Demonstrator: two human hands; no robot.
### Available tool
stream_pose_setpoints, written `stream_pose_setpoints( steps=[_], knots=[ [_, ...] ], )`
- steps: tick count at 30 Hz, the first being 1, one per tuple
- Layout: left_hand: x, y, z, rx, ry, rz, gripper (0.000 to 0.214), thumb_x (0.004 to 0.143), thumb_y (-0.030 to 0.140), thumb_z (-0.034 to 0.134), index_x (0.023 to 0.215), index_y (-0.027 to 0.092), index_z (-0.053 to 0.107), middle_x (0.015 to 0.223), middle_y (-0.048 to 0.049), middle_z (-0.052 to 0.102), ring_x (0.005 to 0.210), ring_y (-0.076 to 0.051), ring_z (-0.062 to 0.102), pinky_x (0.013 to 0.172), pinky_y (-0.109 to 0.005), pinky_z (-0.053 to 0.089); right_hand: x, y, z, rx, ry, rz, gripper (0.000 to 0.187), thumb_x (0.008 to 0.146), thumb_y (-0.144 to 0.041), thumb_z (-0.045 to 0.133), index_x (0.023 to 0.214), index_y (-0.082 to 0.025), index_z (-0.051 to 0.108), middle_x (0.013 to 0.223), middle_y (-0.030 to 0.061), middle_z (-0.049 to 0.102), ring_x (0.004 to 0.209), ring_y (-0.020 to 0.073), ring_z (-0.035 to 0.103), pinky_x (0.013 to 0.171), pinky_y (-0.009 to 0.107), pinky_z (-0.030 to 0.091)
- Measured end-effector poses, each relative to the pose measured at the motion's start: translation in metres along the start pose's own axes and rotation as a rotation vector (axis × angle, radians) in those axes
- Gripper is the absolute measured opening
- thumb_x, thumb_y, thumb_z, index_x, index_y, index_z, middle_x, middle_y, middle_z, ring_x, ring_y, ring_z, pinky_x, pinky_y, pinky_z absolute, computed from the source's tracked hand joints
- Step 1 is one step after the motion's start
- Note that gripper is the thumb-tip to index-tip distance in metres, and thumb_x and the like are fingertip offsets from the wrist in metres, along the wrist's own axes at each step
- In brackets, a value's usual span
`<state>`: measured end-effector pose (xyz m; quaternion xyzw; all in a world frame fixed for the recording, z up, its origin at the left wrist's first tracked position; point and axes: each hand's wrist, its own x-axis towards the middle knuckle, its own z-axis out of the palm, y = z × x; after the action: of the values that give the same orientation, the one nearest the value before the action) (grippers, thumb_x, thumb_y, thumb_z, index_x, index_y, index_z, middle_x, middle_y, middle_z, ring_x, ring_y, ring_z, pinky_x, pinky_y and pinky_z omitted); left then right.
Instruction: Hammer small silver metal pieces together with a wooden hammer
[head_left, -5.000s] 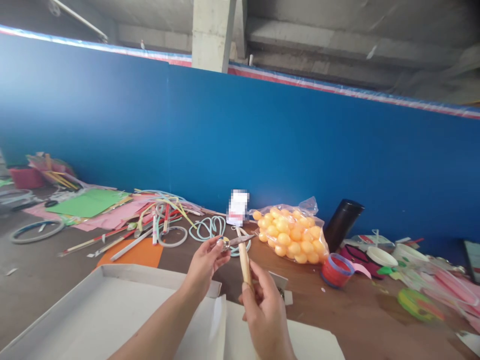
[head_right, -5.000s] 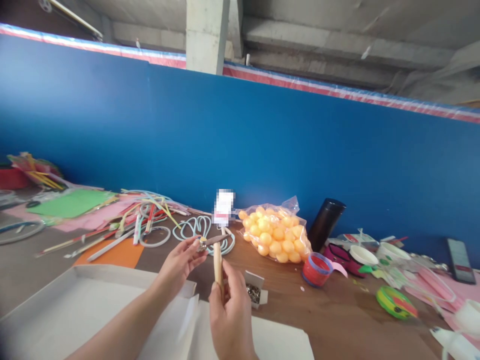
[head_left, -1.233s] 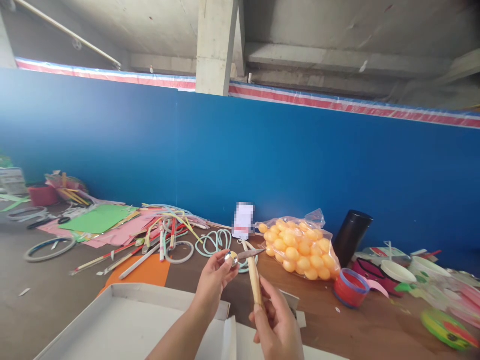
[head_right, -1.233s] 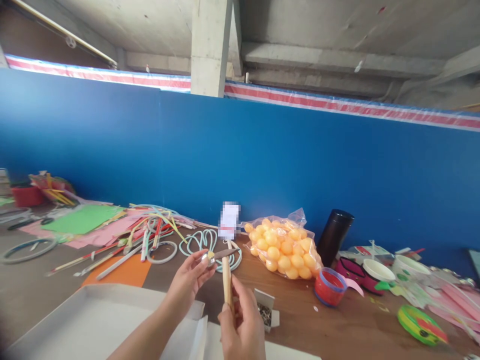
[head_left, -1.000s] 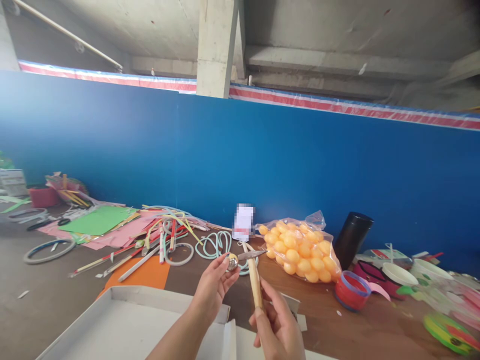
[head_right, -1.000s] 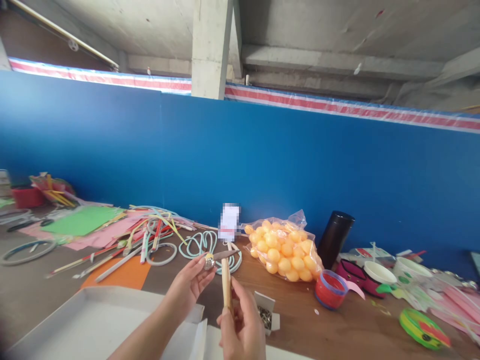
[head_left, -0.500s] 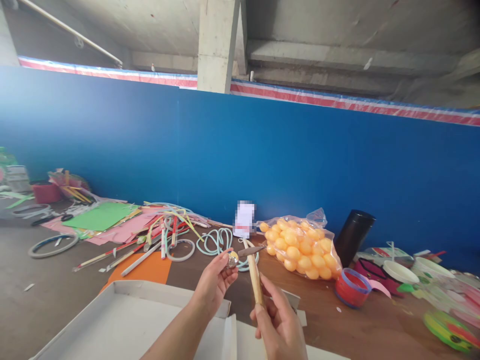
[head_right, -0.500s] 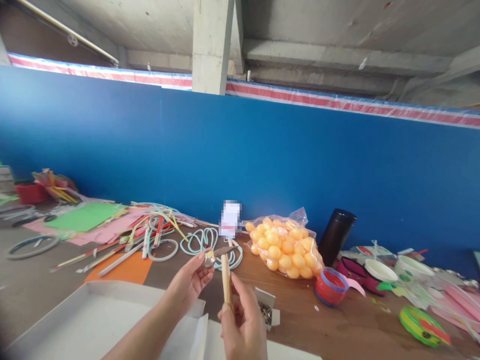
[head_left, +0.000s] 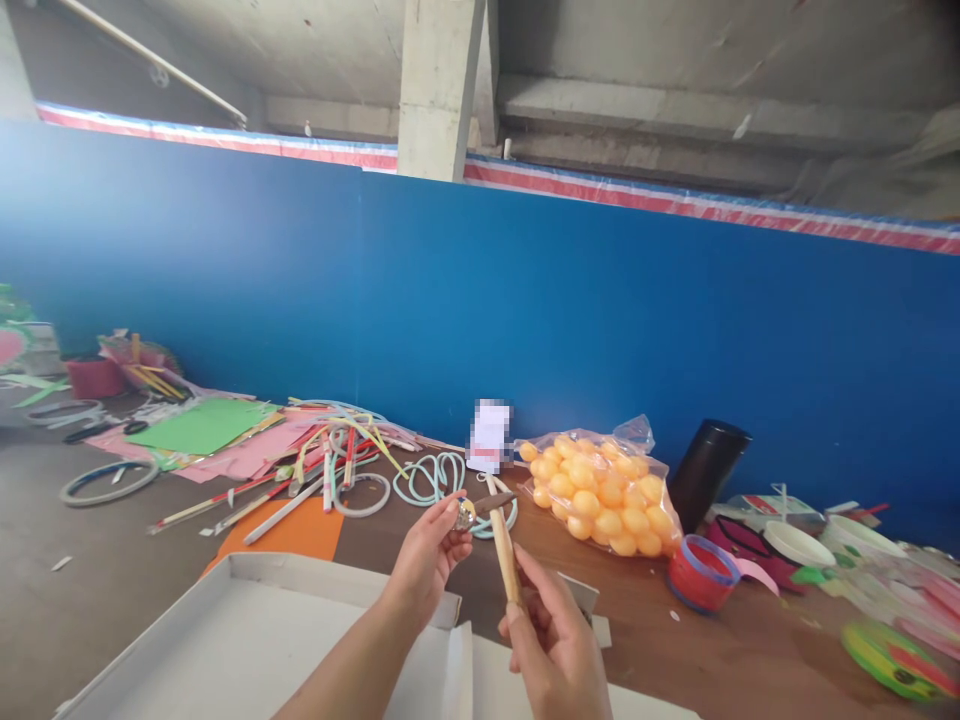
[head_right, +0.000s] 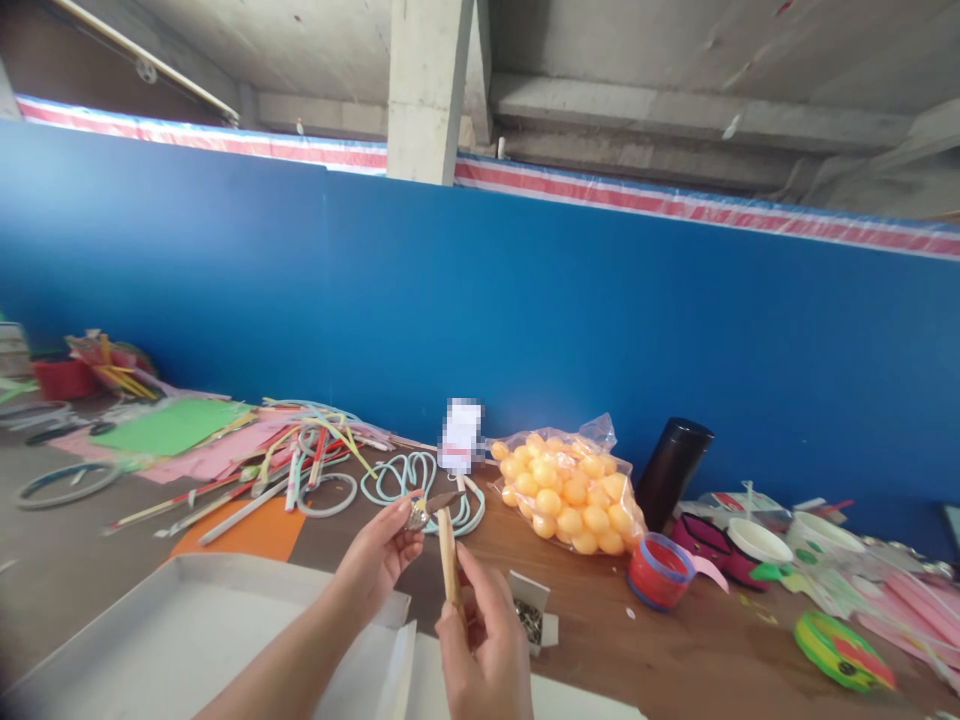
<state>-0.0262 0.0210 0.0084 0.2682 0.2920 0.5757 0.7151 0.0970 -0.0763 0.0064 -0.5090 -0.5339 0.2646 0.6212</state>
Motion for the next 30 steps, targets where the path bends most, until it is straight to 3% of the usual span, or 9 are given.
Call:
stream_pose_setpoints(
  steps=[17, 30],
  knots=[
    [0.0010, -0.0010, -0.0001, -0.022, 0.016, 0.009, 0.031, 0.077, 0.023, 0.062, 0.105, 0.012, 0.060, 0.067, -0.0031, 0.059, 0.051, -0.007, 0.055, 0.049, -0.018, 0.048, -0.0005, -0.0009, 0.0010, -0.076, -0.012, -0.026, 0.041, 0.075, -0.025, 0.055, 0.115, -0.019, 0.060, 0.095, 0.0091, 0.064, 0.058, 0.0151, 0.061, 0.040, 0.021, 0.047],
    [0.0029, -0.0019, -0.0012, -0.015, 0.007, 0.015, 0.033, 0.076, 0.025, 0.063, 0.106, 0.013, 0.059, 0.070, -0.0031, 0.059, 0.053, -0.007, 0.056, 0.050, -0.018, 0.048, -0.0008, 0.0010, 0.0001, -0.106, 0.001, -0.061, 0.040, 0.078, -0.027, 0.054, 0.117, -0.019, 0.058, 0.092, 0.0089, 0.064, 0.056, 0.0150, 0.060, 0.052, 0.025, 0.053]
  ],
)
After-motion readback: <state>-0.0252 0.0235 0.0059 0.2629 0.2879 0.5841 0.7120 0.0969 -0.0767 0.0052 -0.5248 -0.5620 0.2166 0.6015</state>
